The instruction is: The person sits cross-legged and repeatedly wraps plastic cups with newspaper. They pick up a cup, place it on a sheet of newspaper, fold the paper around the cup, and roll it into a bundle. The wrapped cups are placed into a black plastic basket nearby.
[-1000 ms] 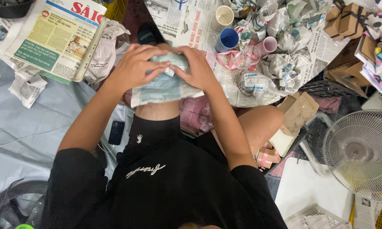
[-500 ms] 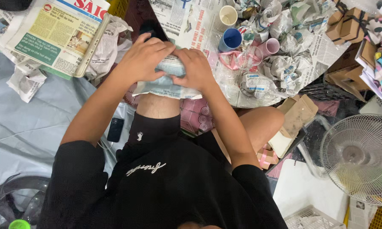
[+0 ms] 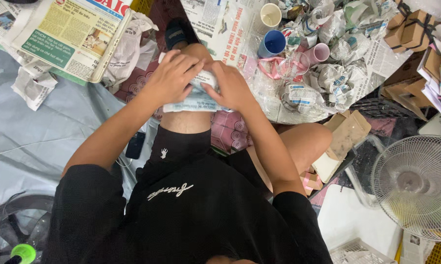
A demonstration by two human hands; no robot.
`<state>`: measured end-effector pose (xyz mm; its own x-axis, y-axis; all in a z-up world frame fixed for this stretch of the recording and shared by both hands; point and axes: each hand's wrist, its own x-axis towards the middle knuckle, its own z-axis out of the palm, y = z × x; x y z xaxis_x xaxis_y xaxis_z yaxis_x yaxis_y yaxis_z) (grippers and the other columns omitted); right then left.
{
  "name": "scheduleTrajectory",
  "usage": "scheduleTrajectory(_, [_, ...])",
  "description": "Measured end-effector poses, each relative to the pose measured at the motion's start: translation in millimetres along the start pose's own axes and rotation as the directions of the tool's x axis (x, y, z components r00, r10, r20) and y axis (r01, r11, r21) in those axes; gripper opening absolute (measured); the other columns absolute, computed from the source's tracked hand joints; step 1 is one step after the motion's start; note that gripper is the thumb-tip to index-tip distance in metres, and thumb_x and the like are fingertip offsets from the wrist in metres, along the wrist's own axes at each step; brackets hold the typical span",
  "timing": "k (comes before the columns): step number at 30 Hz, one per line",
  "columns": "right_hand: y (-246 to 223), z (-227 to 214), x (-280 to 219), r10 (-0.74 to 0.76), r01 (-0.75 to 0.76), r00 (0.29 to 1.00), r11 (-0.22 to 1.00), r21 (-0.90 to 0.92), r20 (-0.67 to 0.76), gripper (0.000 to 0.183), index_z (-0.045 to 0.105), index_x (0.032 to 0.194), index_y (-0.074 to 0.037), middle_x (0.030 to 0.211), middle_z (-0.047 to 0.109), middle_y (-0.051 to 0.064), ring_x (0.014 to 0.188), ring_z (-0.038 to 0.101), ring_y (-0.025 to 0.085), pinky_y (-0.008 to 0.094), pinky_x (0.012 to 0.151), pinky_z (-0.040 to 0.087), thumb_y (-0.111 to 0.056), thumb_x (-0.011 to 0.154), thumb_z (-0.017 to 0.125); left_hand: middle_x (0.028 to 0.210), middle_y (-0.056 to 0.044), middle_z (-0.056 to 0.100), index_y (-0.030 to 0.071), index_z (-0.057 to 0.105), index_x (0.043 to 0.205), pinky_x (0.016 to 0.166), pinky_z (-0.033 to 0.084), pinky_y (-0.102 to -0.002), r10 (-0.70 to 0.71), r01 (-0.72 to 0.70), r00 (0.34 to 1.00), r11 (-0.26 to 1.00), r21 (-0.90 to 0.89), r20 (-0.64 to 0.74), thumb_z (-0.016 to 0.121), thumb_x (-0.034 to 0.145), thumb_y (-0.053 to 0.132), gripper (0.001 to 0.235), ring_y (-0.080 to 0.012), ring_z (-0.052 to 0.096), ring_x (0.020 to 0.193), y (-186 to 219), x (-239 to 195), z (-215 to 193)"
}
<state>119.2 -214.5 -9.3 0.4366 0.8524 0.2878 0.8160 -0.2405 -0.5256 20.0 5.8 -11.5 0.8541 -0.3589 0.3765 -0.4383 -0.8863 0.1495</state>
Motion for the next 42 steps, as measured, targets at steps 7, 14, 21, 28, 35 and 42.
scheduleTrajectory(7, [-14, 4, -6, 0.027, -0.023, 0.998, 0.996, 0.088, -0.054, 0.080, 0.050, 0.139, -0.002, 0.121, 0.058, 0.016, 0.110, 0.062, 0.038, 0.044, 0.090, 0.052, -0.029, 0.073, 0.085, 0.137, -0.012, 0.063, 0.005, 0.062, 0.138, 0.122, 0.027, -0.053, 0.066, -0.071, 0.997, 0.993, -0.093, -0.048, 0.074, 0.084, 0.015, 0.056, -0.0250, 0.059, 0.129, 16, -15, -13])
scheduleTrajectory(14, [-23, 31, -20, 0.012, -0.012, 1.000, 0.999, -0.035, -0.024, 0.077, 0.051, 0.136, -0.006, 0.124, 0.055, 0.018, 0.112, 0.054, 0.041, 0.048, 0.095, 0.047, -0.032, 0.074, 0.088, 0.114, -0.002, 0.067, 0.017, 0.074, 0.121, 0.122, 0.031, -0.055, 0.041, -0.035, 0.999, 0.985, -0.170, 0.027, 0.075, 0.087, 0.016, 0.034, -0.0208, 0.064, 0.109, 17, -25, -10])
scheduleTrajectory(21, [-29, 34, -45, -0.002, 0.001, 1.000, 0.987, 0.161, 0.008, 0.081, 0.040, 0.152, 0.002, 0.146, 0.051, 0.021, 0.120, 0.054, 0.040, 0.047, 0.104, 0.044, -0.019, 0.084, 0.079, 0.110, -0.007, 0.065, 0.011, 0.078, 0.108, 0.115, 0.042, -0.053, 0.095, -0.106, 0.994, 0.970, -0.220, -0.062, 0.078, 0.081, 0.017, 0.027, -0.0267, 0.062, 0.103, 43, -38, -12])
scheduleTrajectory(28, [-39, 49, -58, 0.029, -0.020, 0.997, 0.994, 0.112, -0.075, 0.077, 0.052, 0.148, -0.011, 0.143, 0.056, 0.011, 0.126, 0.056, 0.035, 0.044, 0.109, 0.046, -0.018, 0.078, 0.084, 0.127, -0.005, 0.070, 0.009, 0.077, 0.106, 0.103, 0.053, -0.040, -0.003, -0.050, 0.983, 0.958, -0.281, -0.186, 0.079, 0.081, 0.011, 0.025, -0.0248, 0.066, 0.117, 62, -59, -4])
scheduleTrajectory(35, [-48, 64, -66, -0.096, 0.081, 0.989, 0.988, -0.132, -0.111, 0.073, 0.057, 0.142, -0.018, 0.138, 0.057, 0.004, 0.125, 0.055, 0.029, 0.045, 0.107, 0.042, -0.019, 0.074, 0.085, 0.114, -0.009, 0.071, 0.012, 0.068, 0.123, 0.094, 0.051, -0.048, -0.084, 0.051, 0.976, 0.984, -0.169, -0.199, 0.083, 0.072, 0.029, 0.056, -0.0293, 0.068, 0.103, 63, -61, -30])
scheduleTrajectory(42, [-46, 68, -73, -0.174, 0.157, 0.980, 0.974, -0.165, -0.095, 0.073, 0.056, 0.148, -0.010, 0.145, 0.057, 0.003, 0.128, 0.056, 0.026, 0.043, 0.109, 0.044, -0.021, 0.082, 0.083, 0.111, -0.014, 0.065, 0.004, 0.059, 0.140, 0.089, 0.052, -0.044, -0.204, 0.238, 0.971, 0.887, -0.396, 0.128, 0.088, 0.074, 0.034, 0.078, -0.0346, 0.065, 0.100, 55, -65, -25])
